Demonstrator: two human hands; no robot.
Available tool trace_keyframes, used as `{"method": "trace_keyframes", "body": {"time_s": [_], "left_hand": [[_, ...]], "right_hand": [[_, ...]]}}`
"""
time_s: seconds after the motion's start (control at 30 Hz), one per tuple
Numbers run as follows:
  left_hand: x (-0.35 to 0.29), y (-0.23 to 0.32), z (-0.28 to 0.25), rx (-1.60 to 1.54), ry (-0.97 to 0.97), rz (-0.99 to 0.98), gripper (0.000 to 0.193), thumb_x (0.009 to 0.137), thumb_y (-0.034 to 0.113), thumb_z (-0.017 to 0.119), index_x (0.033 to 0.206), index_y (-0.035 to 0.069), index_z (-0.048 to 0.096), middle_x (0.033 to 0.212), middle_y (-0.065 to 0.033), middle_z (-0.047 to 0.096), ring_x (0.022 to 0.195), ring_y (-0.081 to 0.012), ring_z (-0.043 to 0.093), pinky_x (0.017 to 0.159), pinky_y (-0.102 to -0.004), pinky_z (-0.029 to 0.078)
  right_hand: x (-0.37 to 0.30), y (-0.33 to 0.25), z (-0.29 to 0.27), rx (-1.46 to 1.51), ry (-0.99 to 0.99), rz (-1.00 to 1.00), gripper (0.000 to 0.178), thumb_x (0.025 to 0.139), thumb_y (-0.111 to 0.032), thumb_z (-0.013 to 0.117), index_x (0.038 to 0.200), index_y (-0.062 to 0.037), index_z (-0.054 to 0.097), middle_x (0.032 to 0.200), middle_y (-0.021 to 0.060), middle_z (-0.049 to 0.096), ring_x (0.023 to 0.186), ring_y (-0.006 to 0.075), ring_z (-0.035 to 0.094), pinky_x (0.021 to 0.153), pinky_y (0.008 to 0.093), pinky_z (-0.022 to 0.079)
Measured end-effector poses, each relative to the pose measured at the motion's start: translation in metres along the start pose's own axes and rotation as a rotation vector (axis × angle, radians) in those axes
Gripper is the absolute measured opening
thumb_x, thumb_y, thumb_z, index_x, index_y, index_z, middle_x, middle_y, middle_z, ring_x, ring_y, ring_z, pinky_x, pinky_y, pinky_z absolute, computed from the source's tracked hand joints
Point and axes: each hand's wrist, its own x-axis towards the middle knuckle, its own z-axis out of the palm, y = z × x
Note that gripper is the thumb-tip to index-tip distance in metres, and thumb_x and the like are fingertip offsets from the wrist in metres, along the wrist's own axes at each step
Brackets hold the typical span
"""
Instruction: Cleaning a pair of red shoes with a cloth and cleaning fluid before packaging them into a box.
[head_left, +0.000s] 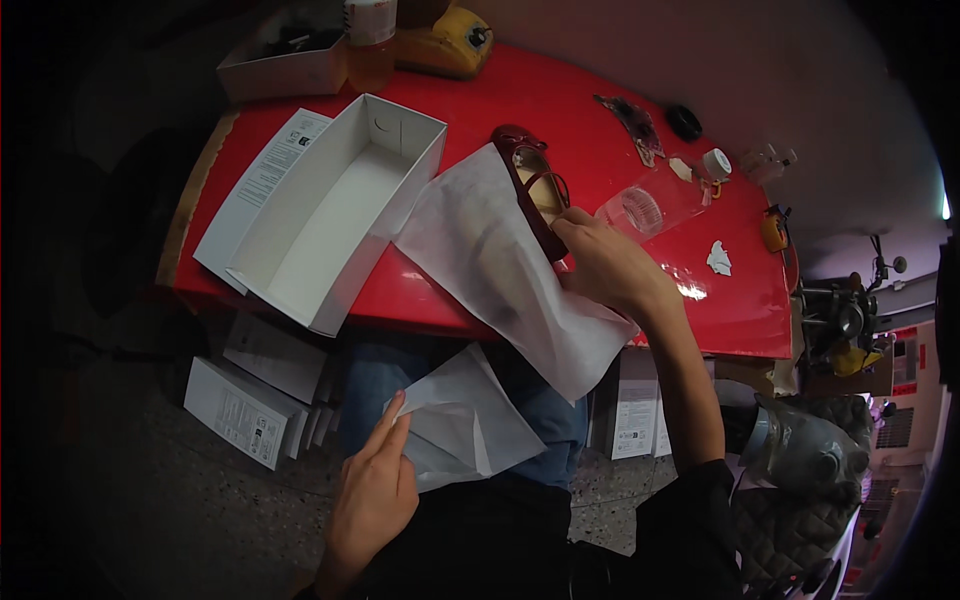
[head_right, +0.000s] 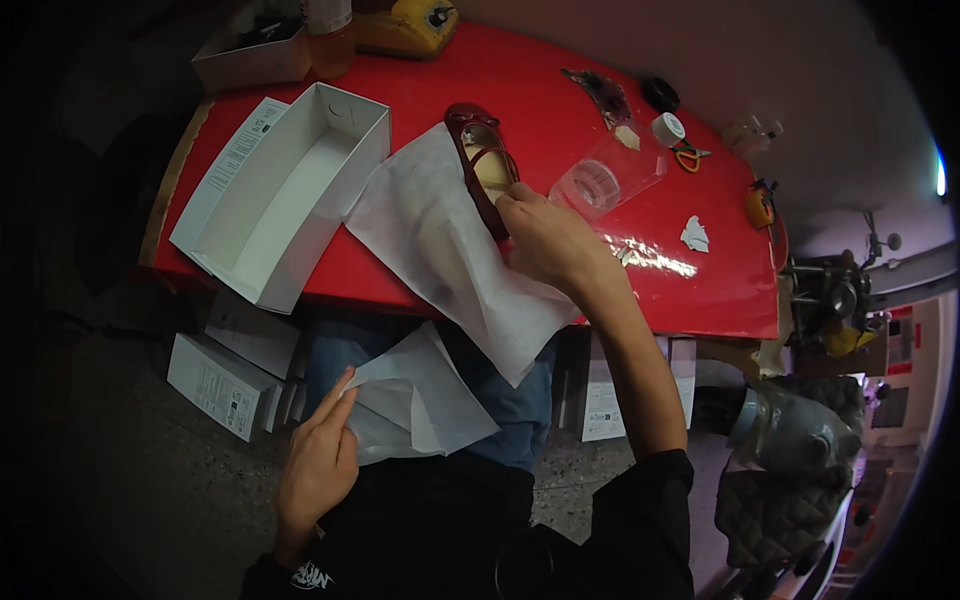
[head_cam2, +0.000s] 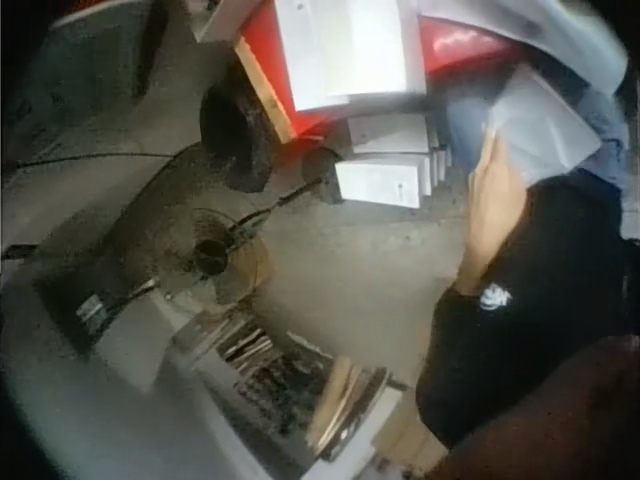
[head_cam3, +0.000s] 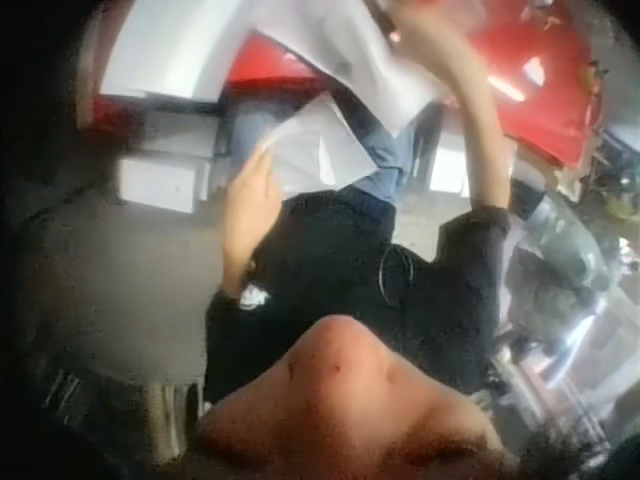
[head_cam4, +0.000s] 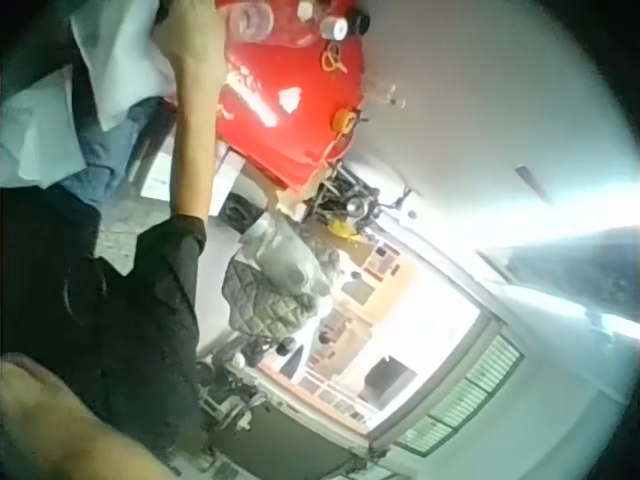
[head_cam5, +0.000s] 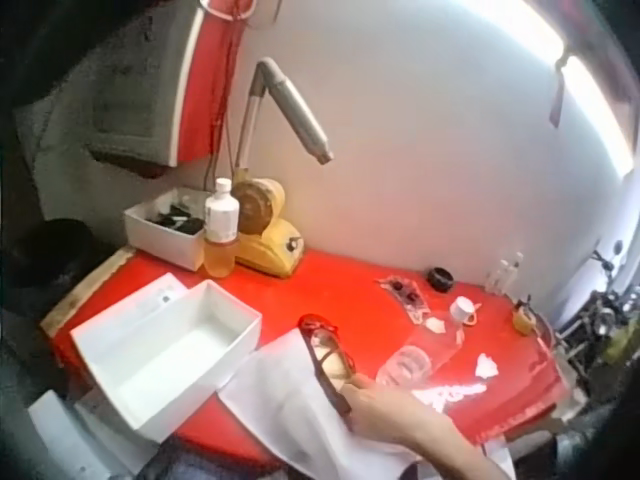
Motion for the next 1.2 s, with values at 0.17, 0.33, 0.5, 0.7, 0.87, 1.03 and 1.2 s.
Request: {"method": "trace_keyframes", "body": {"time_s": [0.17, 0.33, 0.5, 0.7, 0.87, 1.03, 1.2], "left_hand": [[-0.003, 0.006, -0.011, -0.237, 0.086, 0.087, 0.050, 0.089, -0.005, 0.045, 0.138, -0.012, 0.055, 0.153, -0.0206, 0.052, 0.081, -0.0280, 0.073, 0.071, -0.0340, 0.054], [0.007, 0.013, -0.018, -0.171, 0.088, 0.050, 0.050, 0.088, -0.005, 0.047, 0.138, -0.014, 0.054, 0.153, -0.0227, 0.051, 0.087, -0.0304, 0.072, 0.073, -0.0336, 0.054], [0.017, 0.014, -0.018, -0.143, 0.039, -0.041, 0.050, 0.089, -0.003, 0.048, 0.137, -0.016, 0.053, 0.153, -0.0251, 0.048, 0.101, -0.0393, 0.073, 0.084, -0.0390, 0.056], [0.021, -0.003, -0.013, -0.045, 0.210, -0.037, 0.043, 0.089, 0.000, 0.053, 0.129, -0.015, 0.058, 0.142, -0.0254, 0.059, 0.101, -0.0384, 0.070, 0.085, -0.0415, 0.054], [0.048, 0.009, -0.005, -0.108, 0.067, 0.111, 0.026, 0.091, 0.001, 0.051, 0.111, -0.009, 0.063, 0.113, -0.0311, 0.064, 0.099, -0.0485, 0.064, 0.087, -0.0511, 0.049], [0.066, 0.001, 0.009, -0.039, 0.060, 0.173, 0.039, 0.086, 0.008, 0.068, 0.124, -0.002, 0.065, 0.126, -0.0201, 0.065, 0.090, -0.0352, 0.069, 0.080, -0.0403, 0.055], [0.057, 0.015, 0.009, -0.174, 0.091, -0.016, 0.040, 0.089, 0.002, 0.061, 0.126, -0.013, 0.059, 0.126, -0.0236, 0.059, 0.100, -0.0371, 0.068, 0.082, -0.0375, 0.056]], "right_hand": [[-0.013, -0.013, -0.008, -0.139, 0.270, 0.023, 0.047, 0.077, -0.012, 0.075, 0.115, -0.0008, 0.049, 0.103, 0.0184, 0.061, 0.081, 0.0405, 0.068, 0.067, 0.0516, 0.053], [-0.028, -0.013, -0.020, -0.191, 0.223, -0.006, 0.049, 0.074, -0.016, 0.079, 0.112, -0.0029, 0.051, 0.095, 0.0128, 0.063, 0.073, 0.0366, 0.069, 0.060, 0.0471, 0.052], [-0.082, -0.035, -0.051, -0.153, 0.330, -0.107, 0.044, 0.069, -0.018, 0.085, 0.102, -0.0035, 0.059, 0.087, 0.0067, 0.069, 0.062, 0.0221, 0.069, 0.053, 0.0350, 0.049], [-0.132, -0.106, -0.103, -0.214, 0.480, -0.408, 0.023, 0.075, -0.012, 0.072, 0.071, -0.0104, 0.050, 0.101, 0.0079, 0.078, 0.049, 0.0029, 0.052, 0.044, 0.0236, 0.032], [-0.155, -0.121, -0.152, -0.334, 0.429, -0.570, 0.023, 0.082, -0.008, 0.065, 0.067, -0.0074, 0.047, 0.096, 0.0108, 0.078, 0.048, 0.0053, 0.049, 0.044, 0.0232, 0.032], [-0.158, -0.118, -0.142, -0.316, 0.436, -0.467, 0.023, 0.079, -0.009, 0.066, 0.066, -0.0075, 0.047, 0.097, 0.0110, 0.077, 0.051, 0.0039, 0.054, 0.045, 0.0218, 0.035], [-0.158, -0.085, -0.114, 0.053, 0.464, -0.377, 0.029, 0.080, -0.007, 0.075, 0.069, -0.0101, 0.048, 0.096, 0.0128, 0.078, 0.041, 0.0015, 0.050, 0.037, 0.0195, 0.030]]}}
